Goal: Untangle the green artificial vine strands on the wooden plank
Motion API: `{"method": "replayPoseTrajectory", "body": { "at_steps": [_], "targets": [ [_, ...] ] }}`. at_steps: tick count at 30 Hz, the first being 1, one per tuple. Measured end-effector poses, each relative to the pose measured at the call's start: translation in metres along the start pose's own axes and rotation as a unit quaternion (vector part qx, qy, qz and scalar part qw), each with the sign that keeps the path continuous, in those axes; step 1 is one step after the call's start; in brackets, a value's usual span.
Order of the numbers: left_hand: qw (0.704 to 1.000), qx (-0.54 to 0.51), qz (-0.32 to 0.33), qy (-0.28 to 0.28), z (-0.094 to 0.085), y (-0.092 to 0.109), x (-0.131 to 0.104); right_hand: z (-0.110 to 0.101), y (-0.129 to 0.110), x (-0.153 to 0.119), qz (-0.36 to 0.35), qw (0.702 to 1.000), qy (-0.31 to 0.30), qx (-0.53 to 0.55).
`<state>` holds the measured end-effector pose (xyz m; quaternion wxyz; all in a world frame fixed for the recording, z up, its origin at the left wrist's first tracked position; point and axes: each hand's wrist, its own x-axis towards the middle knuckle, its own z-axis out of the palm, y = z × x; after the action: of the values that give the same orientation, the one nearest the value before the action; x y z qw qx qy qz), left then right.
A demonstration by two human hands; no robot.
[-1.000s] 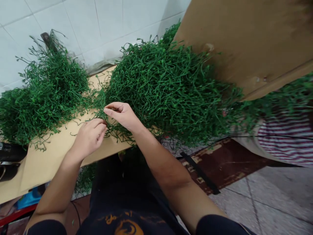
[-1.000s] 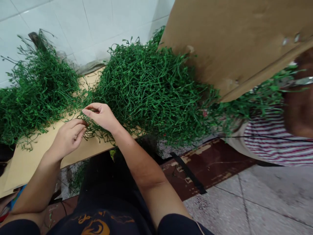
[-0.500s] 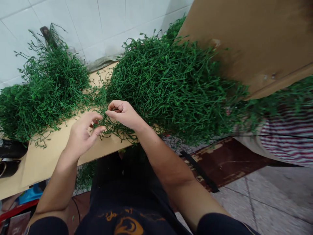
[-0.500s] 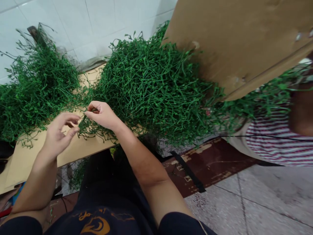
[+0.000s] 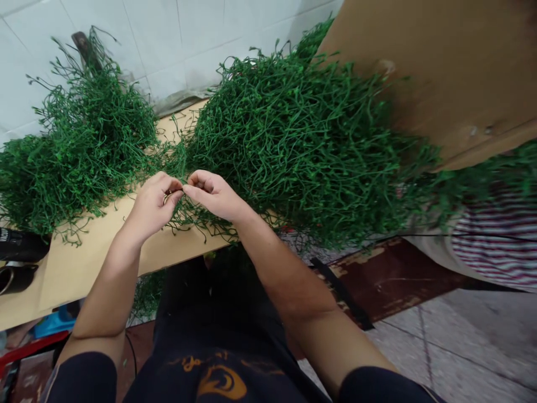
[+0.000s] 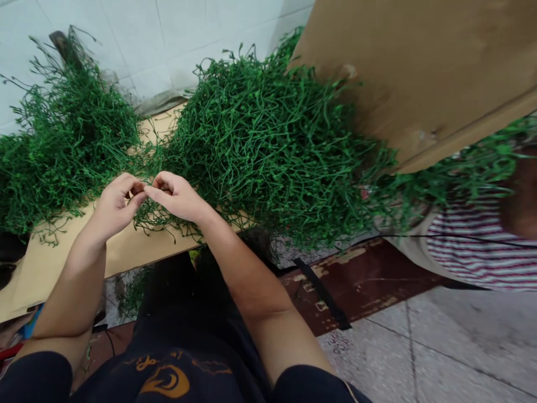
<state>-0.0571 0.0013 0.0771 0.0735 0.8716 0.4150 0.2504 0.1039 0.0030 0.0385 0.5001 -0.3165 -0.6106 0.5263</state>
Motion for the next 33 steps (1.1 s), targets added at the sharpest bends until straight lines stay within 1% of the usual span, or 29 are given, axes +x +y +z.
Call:
{"method": "replayPoseTrajectory", "body": {
  "at_steps": [3,6,9,11,14,16,18,21,22,24,27,29,30,32,33],
  "targets": [
    [0.997,0.052,0.030,-0.038,-0.002,0.005,0.002,0.000,-0.002,0.002,-0.020,1.000,-0.014,-0.018],
    [0.995,0.075,0.024,-0.055,-0.002,0.005,0.005,0.001,-0.002,0.004,-0.016,1.000,0.007,0.010],
    [0.996,0.071,0.010,-0.052,-0.005,-0.002,0.009,0.002,0.001,0.004,0.003,0.998,0.022,0.056],
    [0.996,0.059,0.000,-0.071,-0.010,-0.008,0.012,0.001,0.003,0.004,0.013,0.998,0.018,0.065],
    [0.994,0.041,0.005,-0.099,-0.019,-0.015,0.015,-0.001,0.005,0.005,0.022,0.998,0.005,0.053],
    [0.993,0.048,0.017,-0.102,-0.023,-0.016,0.015,-0.001,0.006,0.006,0.007,1.000,0.006,0.026],
    [0.990,0.074,0.031,-0.113,-0.022,-0.013,0.014,0.000,0.007,0.008,-0.019,0.999,0.034,-0.025],
    [0.982,0.127,0.039,-0.136,-0.018,-0.004,0.011,0.003,0.007,0.011,-0.046,0.985,0.114,-0.124],
    [0.980,0.142,0.035,-0.133,-0.017,0.001,0.009,0.006,0.006,0.012,-0.052,0.978,0.137,-0.150],
    [0.981,0.158,0.018,-0.109,-0.018,0.009,0.004,0.012,0.003,0.016,-0.067,0.966,0.167,-0.185],
    [0.990,0.125,-0.020,-0.054,-0.023,0.016,-0.005,0.023,-0.005,0.025,-0.080,0.962,0.177,-0.193],
    [0.996,0.067,-0.058,-0.016,-0.025,0.016,-0.012,0.029,-0.010,0.032,-0.068,0.970,0.159,-0.172],
    [0.996,0.025,-0.080,0.002,-0.025,0.015,-0.016,0.030,-0.011,0.035,-0.053,0.977,0.138,-0.151],
    [0.988,-0.084,-0.125,0.029,-0.025,0.008,-0.022,0.028,-0.012,0.038,-0.022,0.992,0.081,-0.091],
    [0.978,-0.145,-0.145,0.040,-0.025,0.003,-0.025,0.025,-0.012,0.037,-0.010,0.997,0.056,-0.059]
  ]
}}
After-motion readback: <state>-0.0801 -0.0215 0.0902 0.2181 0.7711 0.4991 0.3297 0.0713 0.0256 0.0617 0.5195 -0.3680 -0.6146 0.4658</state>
